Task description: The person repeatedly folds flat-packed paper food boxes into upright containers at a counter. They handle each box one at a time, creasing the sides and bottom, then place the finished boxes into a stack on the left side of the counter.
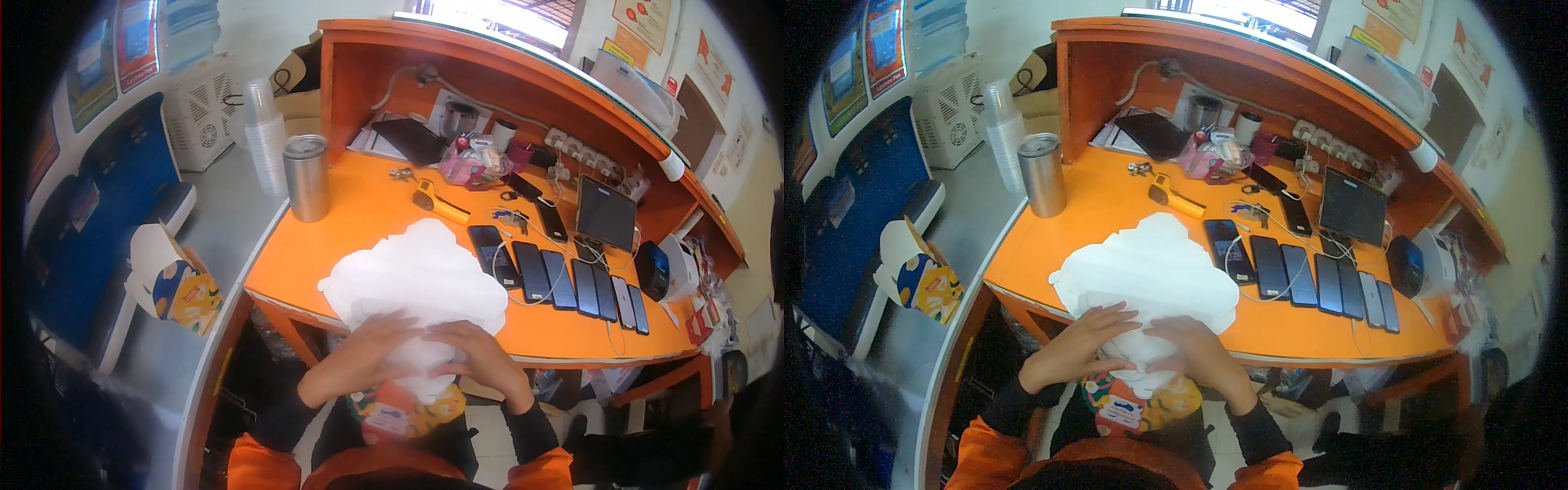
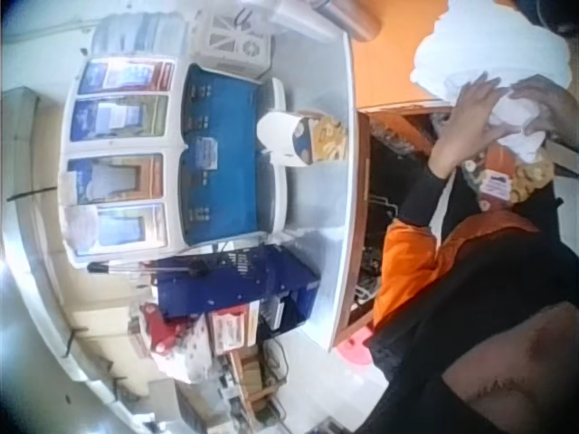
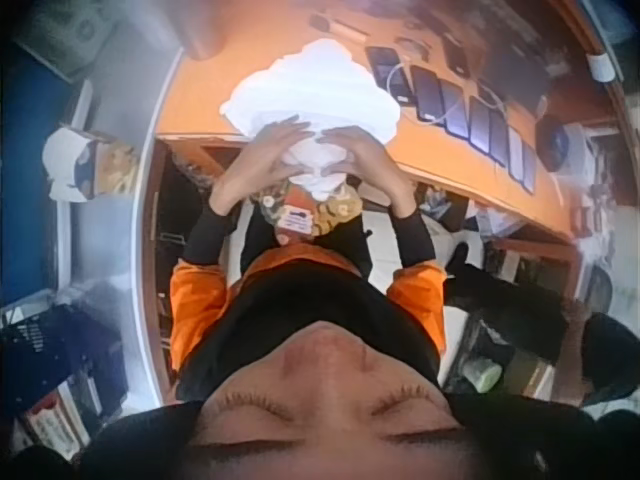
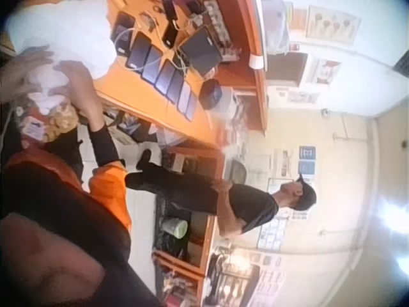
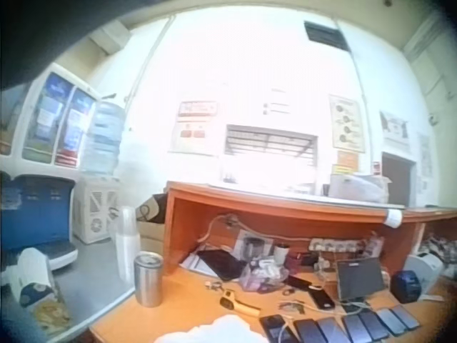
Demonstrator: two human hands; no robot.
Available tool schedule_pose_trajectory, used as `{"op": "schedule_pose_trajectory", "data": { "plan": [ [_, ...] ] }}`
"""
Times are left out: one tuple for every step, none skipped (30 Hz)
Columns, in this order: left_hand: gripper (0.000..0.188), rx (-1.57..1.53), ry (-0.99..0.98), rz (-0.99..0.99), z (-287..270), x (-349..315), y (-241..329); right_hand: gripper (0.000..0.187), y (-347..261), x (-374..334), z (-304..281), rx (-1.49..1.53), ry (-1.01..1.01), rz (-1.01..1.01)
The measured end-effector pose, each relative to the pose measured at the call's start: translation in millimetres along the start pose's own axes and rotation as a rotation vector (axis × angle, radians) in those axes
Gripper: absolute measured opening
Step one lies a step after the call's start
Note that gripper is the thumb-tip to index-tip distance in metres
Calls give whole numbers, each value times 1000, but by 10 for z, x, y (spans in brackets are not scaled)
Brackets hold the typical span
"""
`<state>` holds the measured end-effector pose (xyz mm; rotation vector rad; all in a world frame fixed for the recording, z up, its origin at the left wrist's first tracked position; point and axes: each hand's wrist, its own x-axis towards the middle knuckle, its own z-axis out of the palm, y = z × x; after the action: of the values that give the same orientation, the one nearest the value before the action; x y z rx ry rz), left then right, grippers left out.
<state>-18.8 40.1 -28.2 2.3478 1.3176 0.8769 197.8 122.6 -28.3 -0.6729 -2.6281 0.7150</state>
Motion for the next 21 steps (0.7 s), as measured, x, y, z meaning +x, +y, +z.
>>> {"op": "schedule_pose_trajectory", "data": {
  "plan": [
    [59, -20, -13, -25, 81, 18, -19, 51, 20, -2, 17, -4, 14, -10],
    [60, -38, -25, -53, 148, 27, -30, 50, 43, -1, 40, -7, 26, -23],
    [62, -59, -42, -81, 195, 47, -37, 50, 68, -18, 60, -7, 38, -30],
    [62, -62, -65, -97, 201, 74, -22, 50, 86, -31, 61, -10, 45, -28],
    [63, -64, -87, -115, 185, 102, 8, 50, 103, -36, 58, -13, 51, -27],
    [64, -63, -110, -135, 166, 117, 31, 50, 112, -39, 57, -12, 57, -27],
    [63, -57, -112, -134, 161, 126, 36, 50, 113, -45, 53, -10, 61, -11],
    [63, -51, -114, -133, 158, 133, 38, 50, 107, -50, 45, -8, 65, 5],
    [62, -41, -111, -137, 151, 125, 44, 50, 102, -43, 40, -6, 67, 15],
    [58, -24, -95, -115, 163, 118, 21, 50, 107, -32, 38, -15, 66, 4],
    [53, -7, -78, -93, 188, 112, -24, 50, 113, -20, 34, -25, 65, -6],
    [49, 10, -63, -71, 200, 105, -47, 50, 118, -8, 29, -35, 64, -16],
    [42, -7, -60, -77, 169, 121, -33, 50, 119, 0, 12, -2, 47, 9],
    [36, -23, -57, -83, 110, 144, 0, 50, 110, 6, -11, 31, 29, 33],
    [30, -39, -52, -90, 73, 160, 17, 50, 102, 15, -36, 63, 11, 55],
    [24, 39, 30, -7, 81, 169, -4, 50, 105, 22, -59, 50, 45, 24],
    [20, 117, 113, 75, 103, 178, -42, 49, 111, 26, -81, 37, 78, -7],
    [18, 196, 198, 160, 113, 203, -67, 49, 112, 29, -113, 20, 113, -40],
    [17, 168, 291, 169, 107, 202, -90, 45, 104, 32, -131, -40, 212, -4],
    [17, 139, 383, 178, 94, 181, -118, 41, 90, 36, -145, -101, 311, 33],
    [17, 109, 473, 194, 91, 193, -136, 38, 90, 36, -169, -164, 417, 72]
  ]
}}
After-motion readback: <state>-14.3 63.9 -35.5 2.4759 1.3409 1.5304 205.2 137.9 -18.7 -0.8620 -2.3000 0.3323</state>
